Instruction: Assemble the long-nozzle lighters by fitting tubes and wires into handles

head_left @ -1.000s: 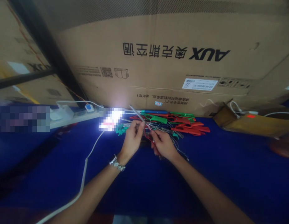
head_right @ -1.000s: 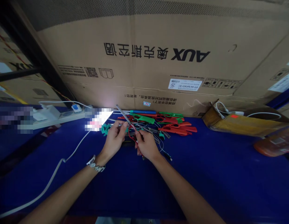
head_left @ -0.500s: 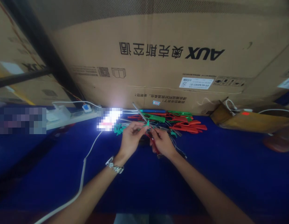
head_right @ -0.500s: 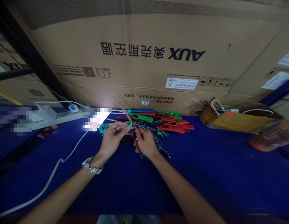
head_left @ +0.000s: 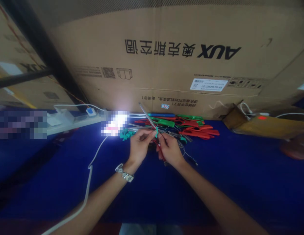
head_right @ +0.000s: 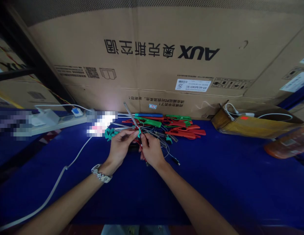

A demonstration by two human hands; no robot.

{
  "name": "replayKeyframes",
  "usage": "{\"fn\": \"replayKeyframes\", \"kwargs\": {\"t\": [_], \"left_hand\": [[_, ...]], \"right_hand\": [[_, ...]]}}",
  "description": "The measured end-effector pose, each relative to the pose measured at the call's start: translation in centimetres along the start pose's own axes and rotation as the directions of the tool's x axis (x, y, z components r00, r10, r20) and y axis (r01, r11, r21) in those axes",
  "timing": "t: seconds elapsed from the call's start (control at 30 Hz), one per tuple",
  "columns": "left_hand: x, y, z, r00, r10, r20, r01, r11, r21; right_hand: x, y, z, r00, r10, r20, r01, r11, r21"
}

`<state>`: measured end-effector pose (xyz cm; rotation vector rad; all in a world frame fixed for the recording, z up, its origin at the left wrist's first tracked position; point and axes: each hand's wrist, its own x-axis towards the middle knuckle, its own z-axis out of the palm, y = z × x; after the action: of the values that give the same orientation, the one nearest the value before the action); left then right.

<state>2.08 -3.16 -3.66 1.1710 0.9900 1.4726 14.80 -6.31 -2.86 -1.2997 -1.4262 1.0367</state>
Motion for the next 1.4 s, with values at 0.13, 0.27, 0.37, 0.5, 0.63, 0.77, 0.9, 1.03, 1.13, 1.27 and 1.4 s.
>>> {"fn": "replayKeyframes", "kwargs": {"t": [0.13, 0.27, 0.37, 0.5, 0.63, 0.77, 0.9, 1.03, 1.13, 1.27, 1.4], "left_hand": [[0.0, -0.1, 0.1, 1.0, 0.012, -0.009, -0.012, 1.0, -0.006], [0.2, -0.1, -0.2, 0.999, 0.013, 0.048, -0.015, 0.999, 0.042], [0.6, 0.2, -0.6, 0.992, -0.021, 0.122, 0.009, 0.995, 0.1], [1.0, 0.7, -1.3, 0.974, -0.078, 0.214, 0.044, 0.986, 0.159], [1.1, 1.1, -1.7, 0.962, -0.075, 0.263, 0.031, 0.985, 0.167], [1.5, 1.4, -2.4, 0.929, 0.068, 0.363, -0.174, 0.947, 0.269], [1.9, 2.1, -3.0, 0.863, 0.198, 0.466, -0.395, 0.838, 0.377], [1.7, 2.5, -2.9, 0.826, 0.222, 0.518, -0.462, 0.794, 0.396], [0.7, 2.3, -2.5, 0.845, 0.209, 0.493, -0.424, 0.822, 0.379], [-0.4, 1.6, -1.8, 0.916, 0.178, 0.36, -0.292, 0.91, 0.293], [-0.3, 0.9, -1.1, 0.933, 0.015, 0.361, -0.099, 0.971, 0.215]], "right_hand": [[0.0, 0.2, 0.1, 1.0, -0.007, -0.005, 0.008, 1.0, 0.002], [0.1, 0.3, 0.0, 1.0, -0.009, -0.022, 0.009, 1.0, -0.006], [0.1, 0.4, 0.0, 1.0, -0.003, -0.025, 0.003, 1.0, -0.017], [0.1, 0.5, -0.1, 1.0, -0.003, -0.003, 0.003, 1.0, 0.012], [0.1, 0.6, -0.2, 0.999, -0.036, 0.012, 0.036, 0.998, 0.047], [0.0, 0.5, -0.2, 0.997, -0.074, 0.033, 0.072, 0.996, 0.051], [0.0, 0.5, -0.2, 0.997, -0.03, 0.071, 0.019, 0.989, 0.146], [0.2, 0.7, -0.1, 0.998, -0.034, 0.061, 0.023, 0.986, 0.168], [0.4, 0.9, -0.1, 0.998, -0.052, 0.036, 0.045, 0.984, 0.173], [0.5, 1.0, -0.2, 0.998, -0.06, 0.015, 0.056, 0.983, 0.176], [0.5, 0.7, -0.2, 0.997, -0.052, -0.062, 0.062, 0.983, 0.174]]}}
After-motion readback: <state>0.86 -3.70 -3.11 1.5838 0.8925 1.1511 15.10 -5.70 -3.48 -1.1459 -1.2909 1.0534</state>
